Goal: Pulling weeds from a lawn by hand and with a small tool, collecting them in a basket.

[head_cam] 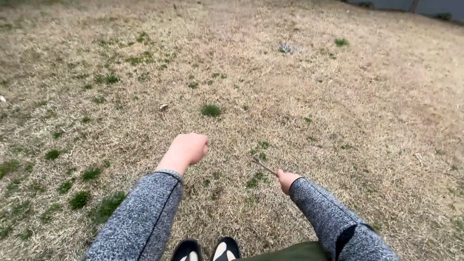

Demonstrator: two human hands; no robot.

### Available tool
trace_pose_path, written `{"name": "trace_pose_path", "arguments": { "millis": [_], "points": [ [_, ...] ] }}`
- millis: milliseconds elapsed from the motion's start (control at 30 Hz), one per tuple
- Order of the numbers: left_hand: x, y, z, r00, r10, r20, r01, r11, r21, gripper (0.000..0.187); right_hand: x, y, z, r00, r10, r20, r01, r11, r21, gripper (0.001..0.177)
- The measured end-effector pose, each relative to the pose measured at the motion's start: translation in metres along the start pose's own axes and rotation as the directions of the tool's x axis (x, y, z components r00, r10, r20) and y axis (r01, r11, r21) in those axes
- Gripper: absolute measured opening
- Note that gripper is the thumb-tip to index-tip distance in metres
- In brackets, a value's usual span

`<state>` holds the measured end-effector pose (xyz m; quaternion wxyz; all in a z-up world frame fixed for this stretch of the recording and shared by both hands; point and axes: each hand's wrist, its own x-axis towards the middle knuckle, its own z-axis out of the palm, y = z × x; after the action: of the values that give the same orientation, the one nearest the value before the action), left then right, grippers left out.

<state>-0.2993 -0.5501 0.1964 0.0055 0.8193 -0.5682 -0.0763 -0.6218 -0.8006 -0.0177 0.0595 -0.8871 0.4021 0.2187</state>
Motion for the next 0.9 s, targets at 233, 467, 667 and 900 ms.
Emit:
{"name": "trace_pose_path", "arguments": {
  "millis": [233, 467, 667, 900],
  "points": [
    [0.041, 0.009, 0.104, 0.989, 0.103, 0.108, -0.100, 0.994, -0.036, 0.029, -0.060, -0.062, -0.081, 1.000, 0.014, 0.006, -0.014, 0.998, -0.063, 0.044],
    [0.080, -0.024, 0.161, 0.953, 0.029, 0.302, 0.063, 0.955, -0.291, 0.036, -0.033, -0.119, -0.046, 0.982, 0.072, 0.173, -0.075, 0.997, 0.008, 0.054],
    [0.084, -0.025, 0.230, 0.903, 0.015, 0.429, 0.232, 0.824, -0.517, 0.037, -0.011, -0.161, 0.000, 0.967, 0.034, 0.253, -0.128, 0.923, 0.364, 0.055],
    [0.074, -0.057, 0.313, 0.848, -0.071, 0.526, 0.352, 0.816, -0.458, 0.055, 0.015, -0.218, 0.013, 0.973, -0.131, 0.188, 0.049, 0.920, 0.388, 0.048]
  ]
}}
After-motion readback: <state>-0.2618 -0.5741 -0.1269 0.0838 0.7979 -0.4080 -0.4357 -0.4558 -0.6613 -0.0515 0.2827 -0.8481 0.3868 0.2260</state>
